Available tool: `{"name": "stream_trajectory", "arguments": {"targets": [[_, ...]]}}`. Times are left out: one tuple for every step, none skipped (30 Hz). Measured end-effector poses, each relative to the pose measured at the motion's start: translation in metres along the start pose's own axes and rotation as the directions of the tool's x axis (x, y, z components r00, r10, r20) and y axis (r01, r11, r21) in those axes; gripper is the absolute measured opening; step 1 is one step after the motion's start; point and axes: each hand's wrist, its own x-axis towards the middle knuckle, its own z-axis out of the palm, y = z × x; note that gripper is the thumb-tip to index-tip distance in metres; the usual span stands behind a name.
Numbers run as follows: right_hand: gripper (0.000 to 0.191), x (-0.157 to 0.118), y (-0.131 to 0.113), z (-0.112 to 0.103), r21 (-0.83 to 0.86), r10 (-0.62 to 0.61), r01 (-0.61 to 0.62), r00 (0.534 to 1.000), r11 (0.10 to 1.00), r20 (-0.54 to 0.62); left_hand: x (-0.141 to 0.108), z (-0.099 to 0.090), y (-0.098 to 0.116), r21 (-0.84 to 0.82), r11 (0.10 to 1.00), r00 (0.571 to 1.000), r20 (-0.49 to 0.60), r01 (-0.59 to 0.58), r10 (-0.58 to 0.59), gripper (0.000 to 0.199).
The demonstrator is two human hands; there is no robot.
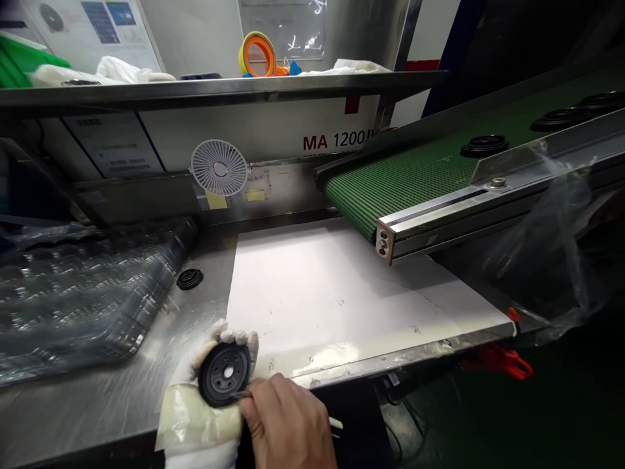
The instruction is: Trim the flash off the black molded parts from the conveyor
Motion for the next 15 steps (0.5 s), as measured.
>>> {"name": "stream_trajectory", "arguments": {"targets": [[0.024, -0.001, 0.0, 0.001, 0.013, -0.012, 0.012, 1.0, 1.0, 0.007, 0.0, -0.001, 0.001, -0.003, 1.0, 1.0, 0.01, 0.006, -0.006, 0.018], [0.025, -0.001, 0.0, 0.0, 0.042, -0.008, 0.007, 1.0, 0.999, 0.017, -0.001, -0.002, 0.003, -0.008, 1.0, 1.0, 0.021, 0.011, -0.011, 0.018], [0.024, -0.001, 0.001, -0.002, 0.078, 0.01, -0.012, 1.0, 0.997, 0.029, -0.002, -0.002, 0.004, -0.012, 1.0, 0.999, 0.031, 0.017, -0.016, 0.019], [0.023, 0.0, 0.004, -0.004, 0.111, 0.044, -0.048, 0.998, 0.993, 0.042, -0.004, -0.002, 0.005, -0.017, 1.0, 0.999, 0.042, 0.023, -0.022, 0.02], [0.02, 0.002, 0.007, -0.007, 0.127, 0.094, -0.1, 0.994, 0.987, 0.057, -0.006, -0.002, 0.006, -0.021, 0.999, 0.998, 0.053, 0.028, -0.027, 0.021], [0.018, 0.003, 0.012, -0.01, 0.123, 0.144, -0.152, 0.987, 0.981, 0.074, -0.008, -0.001, 0.006, -0.024, 0.999, 0.997, 0.064, 0.032, -0.031, 0.023], [0.02, 0.004, 0.017, -0.012, 0.098, 0.19, -0.199, 0.978, 0.975, 0.09, -0.01, 0.0, 0.007, -0.027, 0.999, 0.997, 0.074, 0.035, -0.033, 0.026], [0.026, 0.005, 0.022, -0.013, 0.065, 0.23, -0.238, 0.967, 0.969, 0.107, -0.011, 0.001, 0.007, -0.03, 0.999, 0.996, 0.082, 0.037, -0.034, 0.028], [0.035, 0.005, 0.027, -0.014, 0.039, 0.252, -0.259, 0.959, 0.965, 0.132, -0.013, 0.003, 0.008, -0.032, 0.999, 0.996, 0.088, 0.038, -0.035, 0.03], [0.042, 0.004, 0.031, -0.014, 0.032, 0.247, -0.256, 0.954, 0.966, 0.171, -0.013, 0.004, 0.008, -0.034, 0.999, 0.995, 0.092, 0.039, -0.036, 0.031], [0.047, 0.002, 0.034, -0.014, 0.05, 0.226, -0.243, 0.948, 0.969, 0.225, -0.014, 0.005, 0.009, -0.034, 0.999, 0.995, 0.094, 0.04, -0.037, 0.032], [0.049, 0.0, 0.035, -0.015, 0.1, 0.187, -0.224, 0.937, 0.969, 0.295, -0.014, 0.006, 0.01, -0.033, 0.999, 0.995, 0.094, 0.042, -0.038, 0.032], [0.046, -0.002, 0.035, -0.017, 0.181, 0.131, -0.212, 0.916, 0.96, 0.379, -0.014, 0.006, 0.011, -0.032, 0.999, 0.995, 0.094, 0.042, -0.039, 0.032], [0.039, -0.004, 0.034, -0.019, 0.279, 0.067, -0.219, 0.882, 0.935, 0.467, -0.014, 0.007, 0.012, -0.029, 0.999, 0.995, 0.092, 0.04, -0.037, 0.032], [0.029, -0.005, 0.033, -0.022, 0.369, 0.01, -0.25, 0.839, 0.895, 0.544, -0.014, 0.007, 0.012, -0.025, 0.999, 0.995, 0.09, 0.038, -0.035, 0.032]]}}
